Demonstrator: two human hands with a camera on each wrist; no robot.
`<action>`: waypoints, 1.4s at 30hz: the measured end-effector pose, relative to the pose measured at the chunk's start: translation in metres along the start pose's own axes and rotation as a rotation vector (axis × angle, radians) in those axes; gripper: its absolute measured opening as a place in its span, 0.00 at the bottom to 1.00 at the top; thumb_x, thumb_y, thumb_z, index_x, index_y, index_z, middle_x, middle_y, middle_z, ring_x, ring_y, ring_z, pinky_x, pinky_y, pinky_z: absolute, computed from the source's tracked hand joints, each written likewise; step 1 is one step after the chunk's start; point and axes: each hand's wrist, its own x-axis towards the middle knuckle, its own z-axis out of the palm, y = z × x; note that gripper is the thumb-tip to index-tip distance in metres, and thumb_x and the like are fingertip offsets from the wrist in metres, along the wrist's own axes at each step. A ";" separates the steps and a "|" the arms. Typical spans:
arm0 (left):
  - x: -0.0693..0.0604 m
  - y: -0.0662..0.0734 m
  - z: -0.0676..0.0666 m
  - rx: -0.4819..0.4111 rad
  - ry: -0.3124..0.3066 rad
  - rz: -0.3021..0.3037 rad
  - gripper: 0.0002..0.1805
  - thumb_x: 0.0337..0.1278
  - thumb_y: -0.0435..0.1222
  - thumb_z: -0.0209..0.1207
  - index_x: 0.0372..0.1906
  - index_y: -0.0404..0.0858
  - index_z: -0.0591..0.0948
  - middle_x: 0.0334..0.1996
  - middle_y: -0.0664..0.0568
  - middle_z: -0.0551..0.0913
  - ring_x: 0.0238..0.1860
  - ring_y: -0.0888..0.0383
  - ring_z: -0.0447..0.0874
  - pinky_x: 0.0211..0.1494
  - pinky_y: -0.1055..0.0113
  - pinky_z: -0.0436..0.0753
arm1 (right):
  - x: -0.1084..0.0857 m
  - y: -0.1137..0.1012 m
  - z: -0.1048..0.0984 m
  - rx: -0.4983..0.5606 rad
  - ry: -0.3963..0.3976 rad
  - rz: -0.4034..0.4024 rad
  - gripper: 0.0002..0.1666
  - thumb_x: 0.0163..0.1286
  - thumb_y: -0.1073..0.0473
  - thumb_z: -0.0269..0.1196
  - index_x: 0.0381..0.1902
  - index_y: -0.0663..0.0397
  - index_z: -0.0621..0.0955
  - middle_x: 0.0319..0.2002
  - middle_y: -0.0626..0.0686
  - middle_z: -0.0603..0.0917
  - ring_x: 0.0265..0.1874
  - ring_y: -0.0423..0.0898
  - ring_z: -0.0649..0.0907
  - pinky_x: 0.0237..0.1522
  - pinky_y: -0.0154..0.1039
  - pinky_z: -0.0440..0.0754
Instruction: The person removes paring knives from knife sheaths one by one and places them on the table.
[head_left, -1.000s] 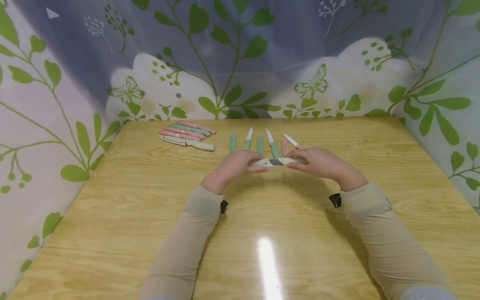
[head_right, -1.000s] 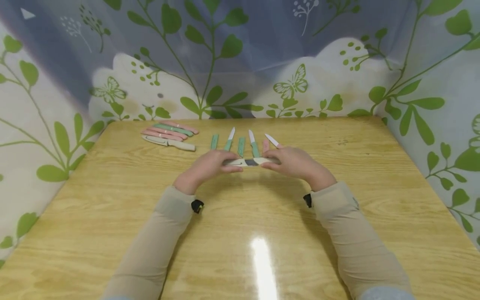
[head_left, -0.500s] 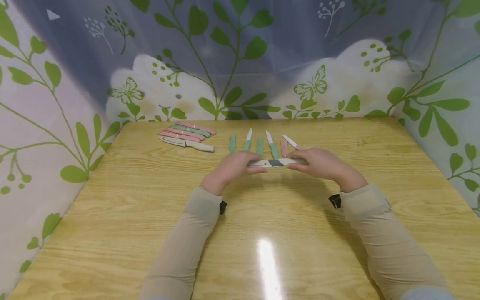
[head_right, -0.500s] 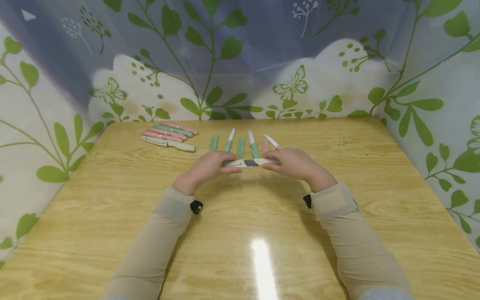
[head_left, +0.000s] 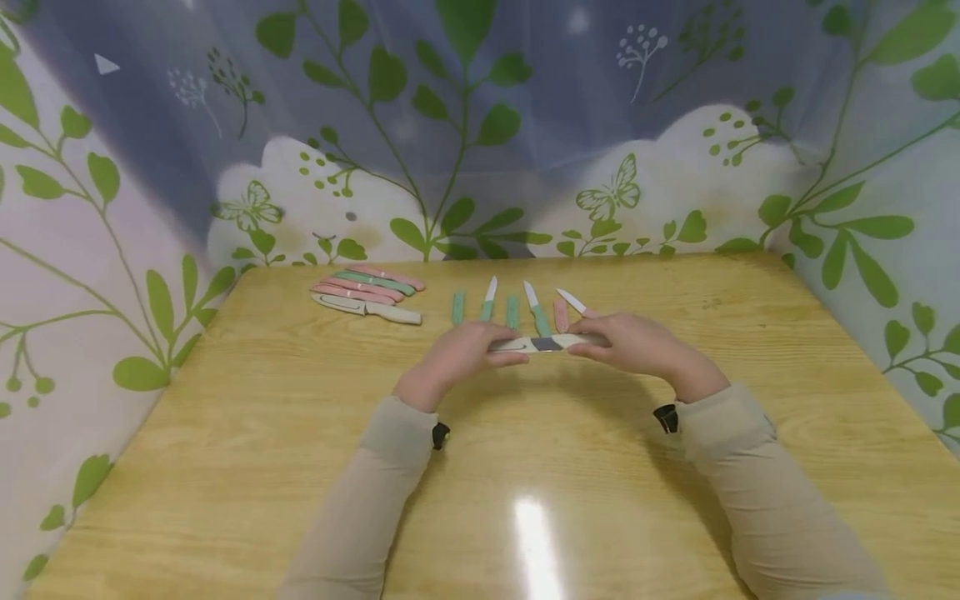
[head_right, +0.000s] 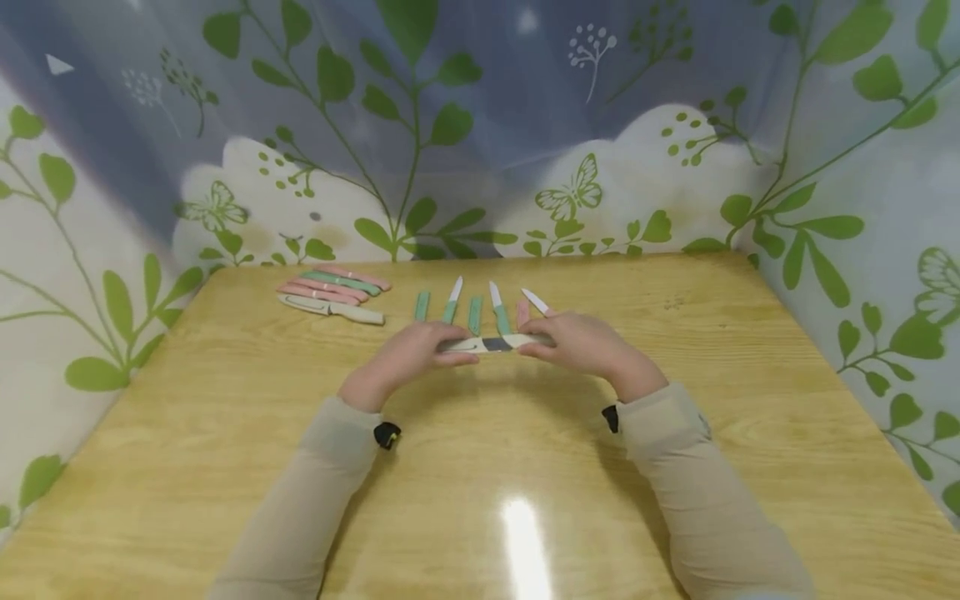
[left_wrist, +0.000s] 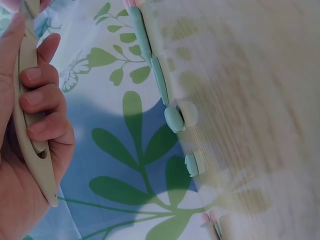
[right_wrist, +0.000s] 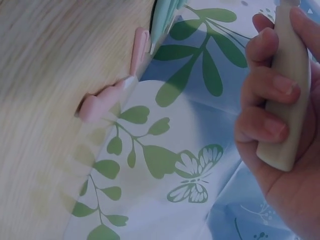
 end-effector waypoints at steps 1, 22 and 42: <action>0.000 0.000 -0.001 0.006 0.008 0.004 0.29 0.62 0.54 0.58 0.60 0.39 0.79 0.59 0.49 0.80 0.60 0.52 0.78 0.64 0.57 0.75 | 0.000 0.000 -0.001 0.006 0.009 0.000 0.23 0.73 0.46 0.56 0.57 0.52 0.80 0.59 0.61 0.79 0.56 0.59 0.80 0.50 0.55 0.79; -0.008 -0.005 -0.001 -0.009 0.033 0.011 0.28 0.63 0.52 0.58 0.61 0.38 0.78 0.59 0.47 0.79 0.61 0.50 0.77 0.65 0.57 0.73 | -0.005 0.003 -0.006 0.023 -0.027 0.043 0.24 0.73 0.45 0.56 0.60 0.52 0.79 0.65 0.63 0.73 0.50 0.56 0.82 0.45 0.50 0.77; -0.005 -0.004 -0.004 0.007 0.029 0.011 0.27 0.64 0.51 0.58 0.62 0.39 0.78 0.60 0.47 0.79 0.62 0.50 0.76 0.66 0.56 0.73 | -0.007 0.007 -0.009 0.045 -0.042 0.084 0.25 0.73 0.43 0.55 0.59 0.51 0.79 0.64 0.60 0.75 0.42 0.47 0.81 0.42 0.47 0.75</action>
